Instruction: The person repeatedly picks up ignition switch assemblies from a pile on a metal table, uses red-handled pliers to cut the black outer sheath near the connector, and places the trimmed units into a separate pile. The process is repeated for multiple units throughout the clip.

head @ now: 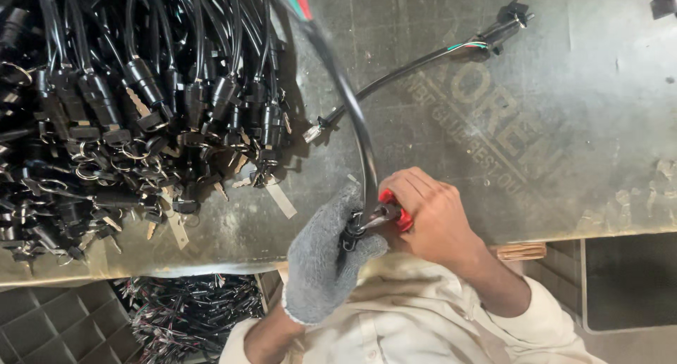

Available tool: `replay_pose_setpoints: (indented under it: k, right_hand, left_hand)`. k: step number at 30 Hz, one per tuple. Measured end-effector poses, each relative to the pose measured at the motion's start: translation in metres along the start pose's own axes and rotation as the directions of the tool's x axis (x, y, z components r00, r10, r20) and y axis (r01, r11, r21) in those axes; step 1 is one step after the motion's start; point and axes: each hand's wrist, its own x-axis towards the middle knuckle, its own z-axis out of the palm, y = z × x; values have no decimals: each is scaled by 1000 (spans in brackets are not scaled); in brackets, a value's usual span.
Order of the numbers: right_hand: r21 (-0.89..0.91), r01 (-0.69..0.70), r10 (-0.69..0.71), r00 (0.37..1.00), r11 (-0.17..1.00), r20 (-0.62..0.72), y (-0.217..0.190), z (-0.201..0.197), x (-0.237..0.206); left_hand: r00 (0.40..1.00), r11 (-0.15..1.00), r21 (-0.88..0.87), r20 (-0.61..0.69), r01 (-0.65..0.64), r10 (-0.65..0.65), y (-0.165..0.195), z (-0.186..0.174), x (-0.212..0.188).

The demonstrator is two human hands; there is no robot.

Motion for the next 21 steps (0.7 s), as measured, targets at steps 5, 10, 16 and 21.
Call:
replay_pose_setpoints:
  k: [5,10,16,21]
  right_hand:
    - [-101,-41,40,999,994,-13,-4,5,0]
    - [-267,-138,123,990,954,-73,-14,3,-7]
    - [-208,-214,210,977,954,-42,-21,2,-21]
    - [-167,-245,235,969,955,-79,-23,9,-21]
  left_hand:
    - [995,997,12,-67,-79,80,-5,12,-12]
    - [993,962,263,-74,-72,94,-9,17,-18]
    - [981,893,422,-35,-157,188,-18,18,-18]
    - [975,862,474,-27,-181,219,-24,16,-16]
